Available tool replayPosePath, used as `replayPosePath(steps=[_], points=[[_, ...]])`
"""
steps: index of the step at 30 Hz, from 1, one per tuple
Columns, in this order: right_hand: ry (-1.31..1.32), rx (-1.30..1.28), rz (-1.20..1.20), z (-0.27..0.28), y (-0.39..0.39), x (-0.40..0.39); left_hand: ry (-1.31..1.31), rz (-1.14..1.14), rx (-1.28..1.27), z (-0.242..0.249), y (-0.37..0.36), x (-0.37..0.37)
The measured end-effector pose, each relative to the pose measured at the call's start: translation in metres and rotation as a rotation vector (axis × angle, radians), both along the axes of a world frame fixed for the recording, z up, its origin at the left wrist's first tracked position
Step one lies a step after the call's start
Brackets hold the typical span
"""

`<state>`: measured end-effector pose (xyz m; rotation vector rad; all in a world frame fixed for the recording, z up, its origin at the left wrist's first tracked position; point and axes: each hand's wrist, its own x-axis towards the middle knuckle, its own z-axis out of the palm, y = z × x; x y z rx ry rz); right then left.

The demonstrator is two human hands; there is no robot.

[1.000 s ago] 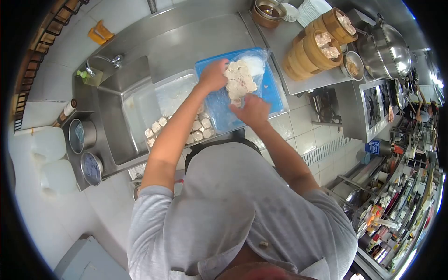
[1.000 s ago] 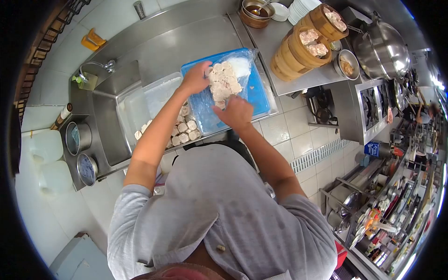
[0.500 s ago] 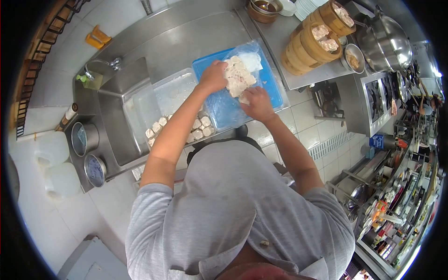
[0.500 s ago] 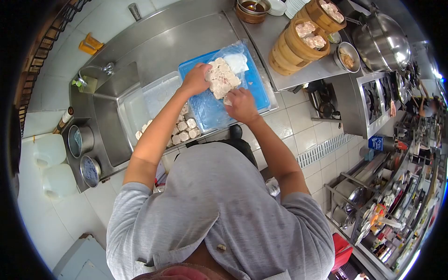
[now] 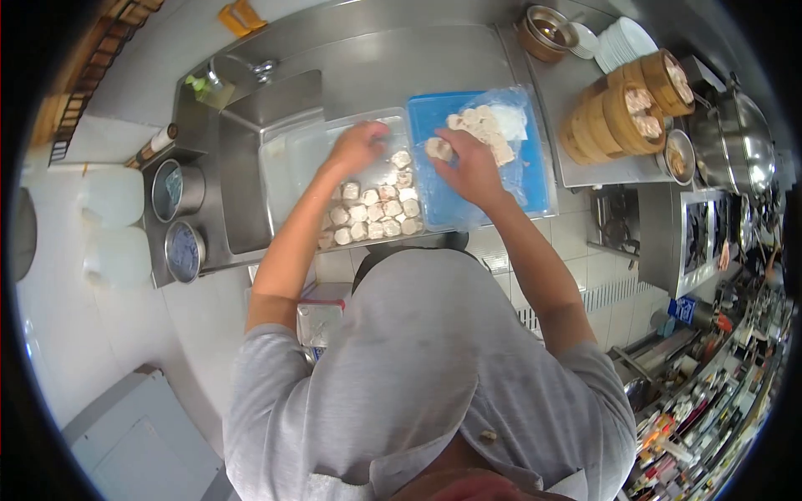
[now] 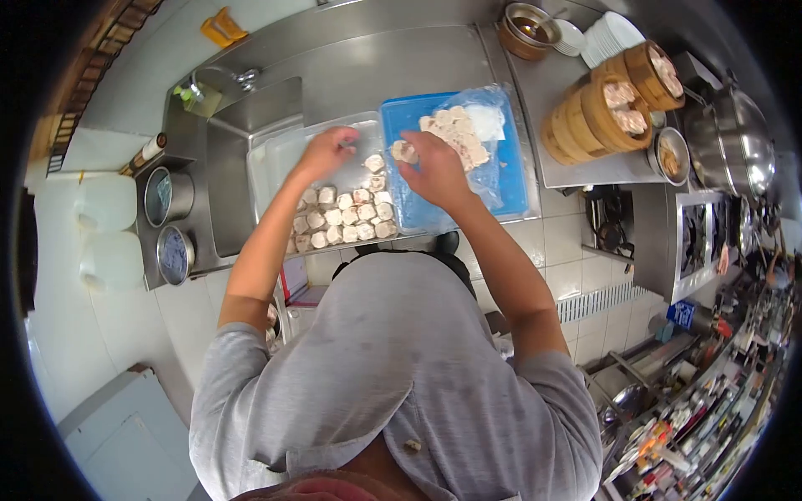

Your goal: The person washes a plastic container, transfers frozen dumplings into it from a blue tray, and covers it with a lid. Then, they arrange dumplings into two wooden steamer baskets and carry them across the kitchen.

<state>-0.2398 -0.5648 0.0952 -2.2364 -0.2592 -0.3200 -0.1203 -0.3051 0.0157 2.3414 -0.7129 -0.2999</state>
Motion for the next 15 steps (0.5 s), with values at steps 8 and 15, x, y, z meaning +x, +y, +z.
replayPosePath(steps=[8,15], points=[[0.078,-0.09,0.121,-0.045,0.045,0.067,0.148,0.205,0.034,-0.017,-0.024,-0.048],[0.072,-0.298,0.308,-0.071,0.092,0.072,0.085,0.349,0.034,-0.006,0.049,-0.039]])
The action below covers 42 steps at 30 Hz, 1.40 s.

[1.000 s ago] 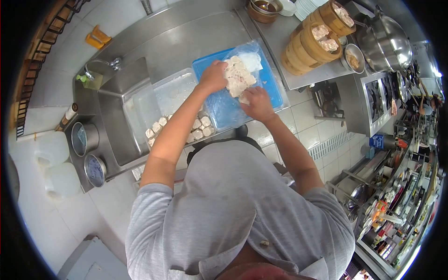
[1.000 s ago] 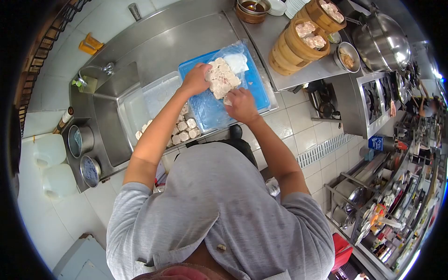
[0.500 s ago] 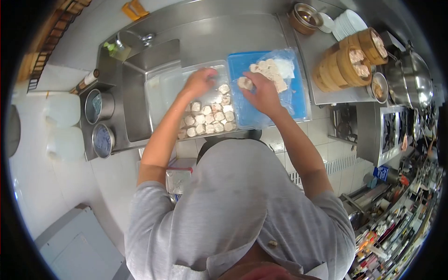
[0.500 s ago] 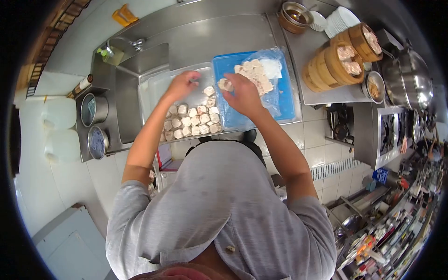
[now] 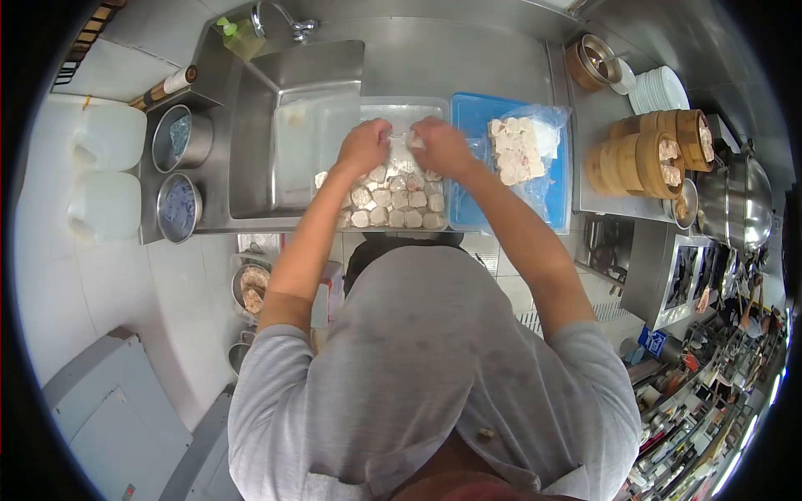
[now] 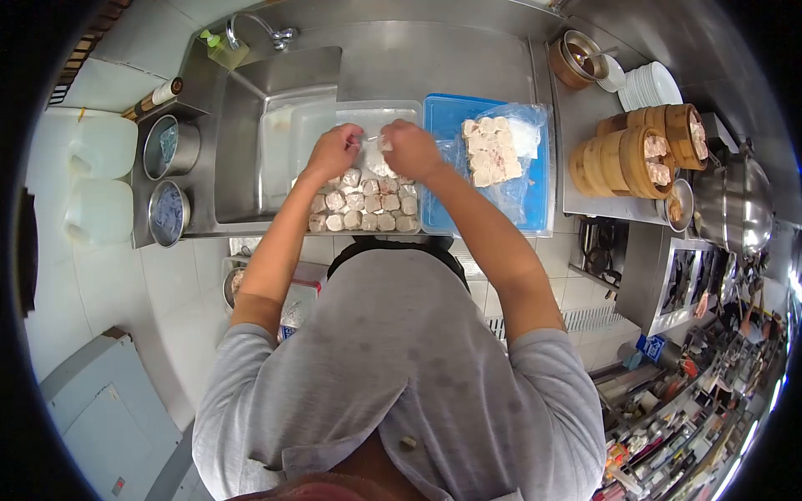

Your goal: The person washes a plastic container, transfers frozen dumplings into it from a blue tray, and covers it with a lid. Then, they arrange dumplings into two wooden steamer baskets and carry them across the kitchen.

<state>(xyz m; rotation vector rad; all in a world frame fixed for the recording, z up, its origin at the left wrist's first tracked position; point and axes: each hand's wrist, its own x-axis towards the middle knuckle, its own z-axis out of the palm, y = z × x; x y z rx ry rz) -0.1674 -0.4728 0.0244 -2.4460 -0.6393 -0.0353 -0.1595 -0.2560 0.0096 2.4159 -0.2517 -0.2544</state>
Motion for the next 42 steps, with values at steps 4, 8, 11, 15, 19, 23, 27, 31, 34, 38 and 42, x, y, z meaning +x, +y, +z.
replayPosePath(steps=[4,8,11,15,19,23,27,31,34,38,42], points=[[0.079,-0.305,0.106,0.006,0.015,-0.011,0.112,-0.195,0.209,-0.003,0.015,-0.008],[0.125,-0.121,0.125,0.009,0.002,-0.018,0.242,-0.277,0.336,0.005,0.016,-0.015],[-0.175,-0.204,0.036,-0.002,-0.01,-0.014,0.093,-0.226,0.197,0.001,0.009,-0.016],[0.065,-0.49,0.123,0.006,-0.025,-0.01,0.035,-0.272,0.094,-0.005,-0.028,-0.013],[0.074,-0.502,0.188,0.012,-0.03,-0.017,0.049,-0.258,0.201,-0.005,-0.044,-0.017],[0.108,-0.471,0.218,0.01,-0.033,-0.017,0.151,-0.278,0.244,-0.007,-0.042,-0.014],[0.114,-0.526,0.196,0.008,-0.028,-0.015,0.034,-0.215,0.116,-0.02,-0.036,-0.015],[0.199,-0.645,0.229,0.025,-0.018,-0.016,0.122,-0.211,-0.06,-0.032,-0.037,-0.012],[0.131,-0.613,0.204,0.012,-0.022,-0.021,0.138,-0.19,-0.142,-0.032,-0.035,-0.006],[-0.139,-0.106,0.065,0.005,-0.037,-0.038,0.057,-0.176,0.061,-0.007,0.009,0.005],[-0.035,0.074,-0.165,0.041,-0.066,-0.081,0.23,-0.288,0.267,0.004,0.031,-0.008]])
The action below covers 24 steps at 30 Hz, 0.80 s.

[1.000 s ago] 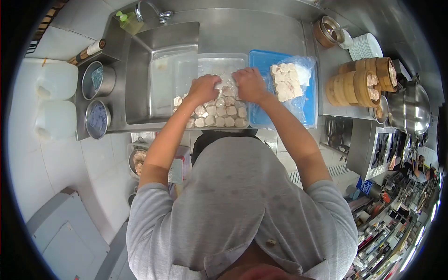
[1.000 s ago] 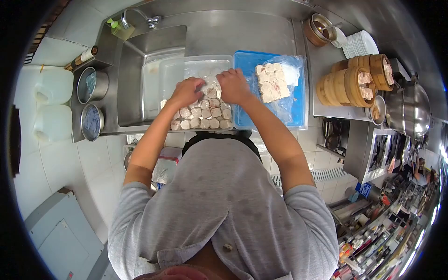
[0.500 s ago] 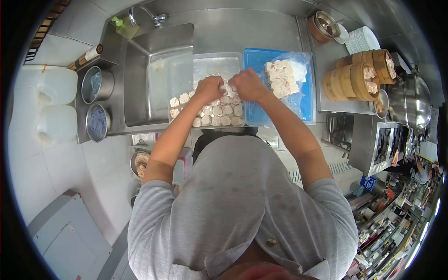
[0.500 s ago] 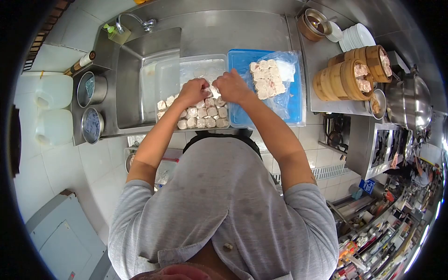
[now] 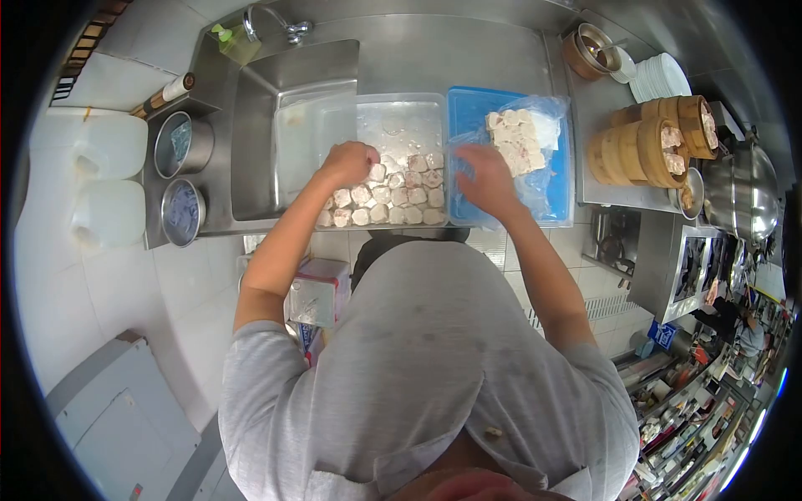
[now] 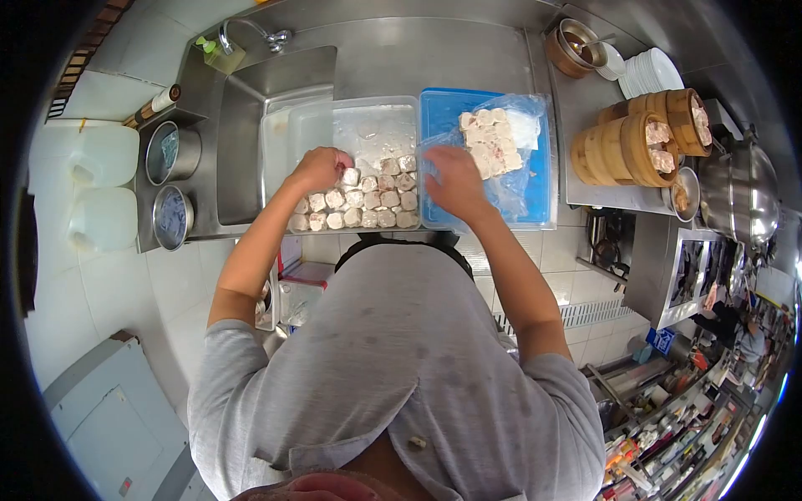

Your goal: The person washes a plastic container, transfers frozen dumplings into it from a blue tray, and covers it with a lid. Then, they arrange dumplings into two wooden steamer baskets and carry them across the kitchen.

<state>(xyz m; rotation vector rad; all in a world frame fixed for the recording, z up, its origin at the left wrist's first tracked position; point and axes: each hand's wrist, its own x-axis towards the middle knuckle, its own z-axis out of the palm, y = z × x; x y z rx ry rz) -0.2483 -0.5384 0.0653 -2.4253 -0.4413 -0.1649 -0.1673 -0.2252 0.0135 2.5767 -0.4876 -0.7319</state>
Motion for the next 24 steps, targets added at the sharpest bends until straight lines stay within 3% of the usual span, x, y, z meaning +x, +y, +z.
replayPosePath(steps=[5,8,14,17,21,24], points=[[0.038,0.1,-0.104,-0.001,-0.042,-0.03,0.012,0.067,-0.211,-0.014,0.012,-0.006],[0.102,0.137,-0.188,0.004,-0.054,-0.038,0.152,0.041,-0.105,-0.012,0.008,0.0],[0.073,0.171,-0.424,0.003,-0.078,-0.05,-0.018,-0.099,-0.117,-0.014,0.011,0.006],[0.128,0.238,-0.706,-0.018,-0.095,-0.058,-0.138,0.074,-0.306,0.0,-0.018,0.01],[0.19,0.539,-0.853,-0.042,-0.113,-0.051,0.038,0.106,-0.656,0.038,-0.107,0.021],[0.433,0.802,-0.945,-0.016,-0.111,-0.037,-0.168,0.025,-0.647,0.044,-0.181,0.041]])
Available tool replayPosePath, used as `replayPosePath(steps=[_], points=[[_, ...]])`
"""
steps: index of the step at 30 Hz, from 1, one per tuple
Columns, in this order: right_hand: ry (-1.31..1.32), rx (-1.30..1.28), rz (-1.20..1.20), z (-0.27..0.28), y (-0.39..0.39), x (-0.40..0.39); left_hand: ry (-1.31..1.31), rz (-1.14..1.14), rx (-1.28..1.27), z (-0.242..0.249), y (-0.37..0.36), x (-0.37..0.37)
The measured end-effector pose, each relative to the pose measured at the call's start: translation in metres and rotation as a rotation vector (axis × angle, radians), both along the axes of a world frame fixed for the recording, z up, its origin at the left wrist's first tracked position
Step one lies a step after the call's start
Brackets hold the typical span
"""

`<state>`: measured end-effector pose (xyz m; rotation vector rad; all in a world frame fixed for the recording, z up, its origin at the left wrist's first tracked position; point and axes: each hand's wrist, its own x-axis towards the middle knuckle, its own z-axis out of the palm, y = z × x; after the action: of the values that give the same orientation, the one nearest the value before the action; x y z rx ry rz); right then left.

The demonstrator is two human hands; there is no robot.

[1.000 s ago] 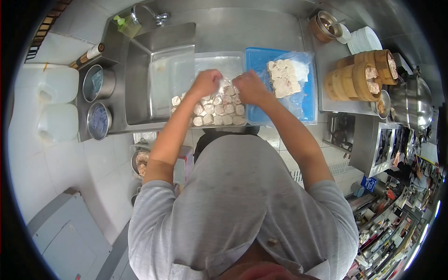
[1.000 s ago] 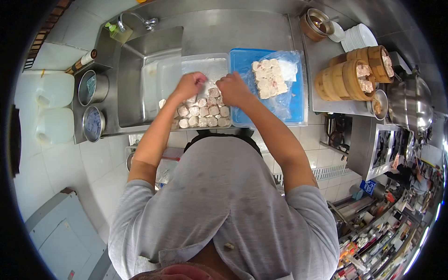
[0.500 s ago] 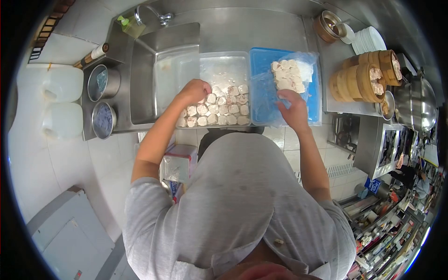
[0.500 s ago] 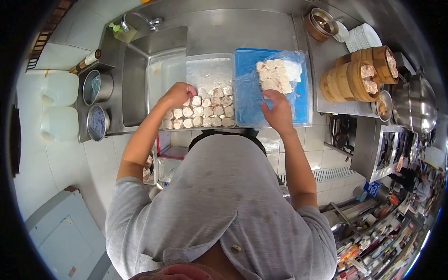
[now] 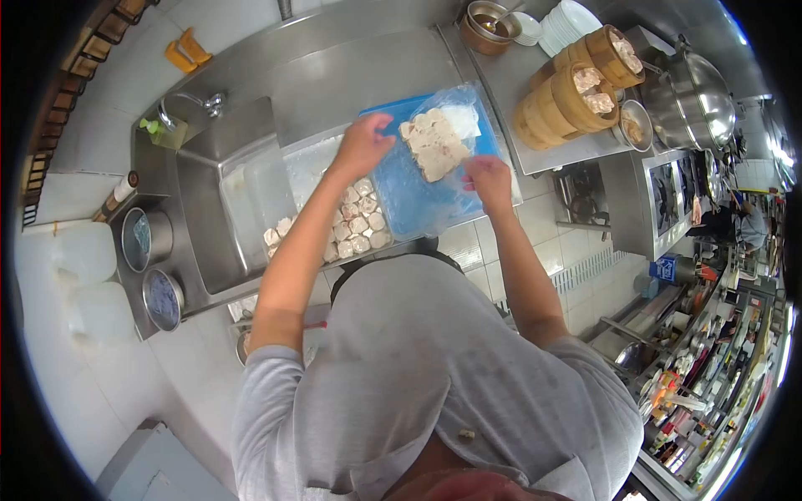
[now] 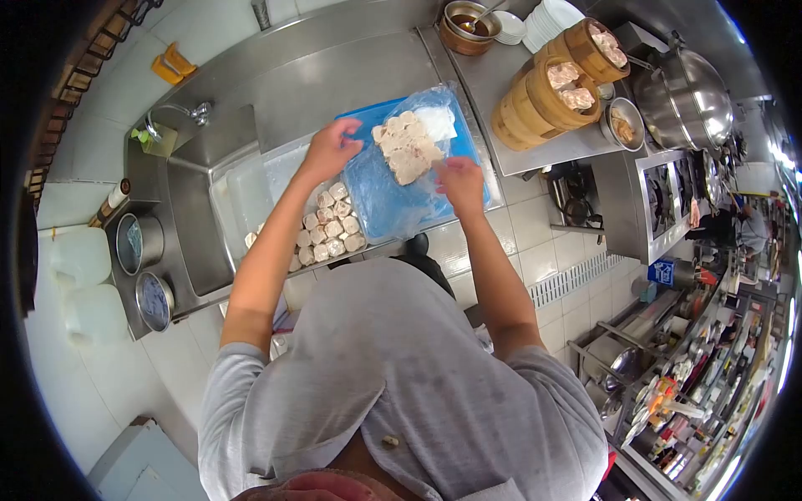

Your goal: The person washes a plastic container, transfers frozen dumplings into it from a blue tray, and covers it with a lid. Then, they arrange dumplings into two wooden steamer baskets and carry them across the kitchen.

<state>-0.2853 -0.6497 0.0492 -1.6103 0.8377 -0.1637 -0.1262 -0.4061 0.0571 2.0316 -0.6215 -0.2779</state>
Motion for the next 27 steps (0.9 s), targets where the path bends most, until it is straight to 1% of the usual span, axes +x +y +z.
replayPosePath(steps=[1,3,5,7,8,10,11,13,14,15,17,18,21,24,27], points=[[0.027,0.084,0.024,-0.003,-0.001,0.003,-0.067,-0.015,0.029,-0.002,-0.02,0.01],[0.076,0.251,0.071,-0.011,-0.005,0.008,-0.017,-0.064,0.097,-0.021,-0.056,0.029],[0.091,0.271,0.049,-0.005,-0.004,0.013,0.024,-0.114,0.201,-0.043,-0.074,0.043],[0.098,0.257,0.053,-0.006,-0.006,0.018,0.05,-0.174,0.344,-0.045,-0.085,0.049],[0.1,0.232,0.071,-0.012,-0.008,0.023,0.217,-0.161,0.332,-0.047,-0.085,0.052],[0.071,0.198,0.086,-0.027,-0.013,0.028,0.551,-0.129,0.305,-0.028,-0.077,0.046],[0.04,0.184,0.087,-0.036,-0.015,0.031,0.629,-0.155,0.297,-0.025,-0.074,0.045],[-0.029,0.157,0.088,-0.028,-0.01,0.034,0.79,-0.198,0.281,-0.02,-0.063,0.039],[-0.064,0.141,0.086,-0.024,-0.008,0.03,0.878,-0.175,0.151,-0.019,-0.058,0.031],[-0.098,0.124,0.084,-0.017,-0.005,0.028,0.879,-0.172,0.073,-0.017,-0.057,0.021],[-0.18,0.199,0.106,-0.016,-0.003,0.026,0.874,-0.161,-0.087,-0.012,-0.057,0.007],[-0.222,0.236,0.12,-0.013,-0.002,0.026,0.861,-0.163,-0.092,-0.013,-0.057,0.006],[-0.201,0.222,0.16,-0.005,0.001,0.027,0.945,-0.138,-0.187,-0.011,-0.05,-0.002],[-0.329,0.272,0.162,-0.003,0.001,0.031,0.769,-0.201,-0.288,-0.013,-0.052,-0.01],[-0.276,0.036,0.296,-0.005,-0.008,0.039,0.514,-0.163,-0.046,-0.01,-0.056,-0.004]])
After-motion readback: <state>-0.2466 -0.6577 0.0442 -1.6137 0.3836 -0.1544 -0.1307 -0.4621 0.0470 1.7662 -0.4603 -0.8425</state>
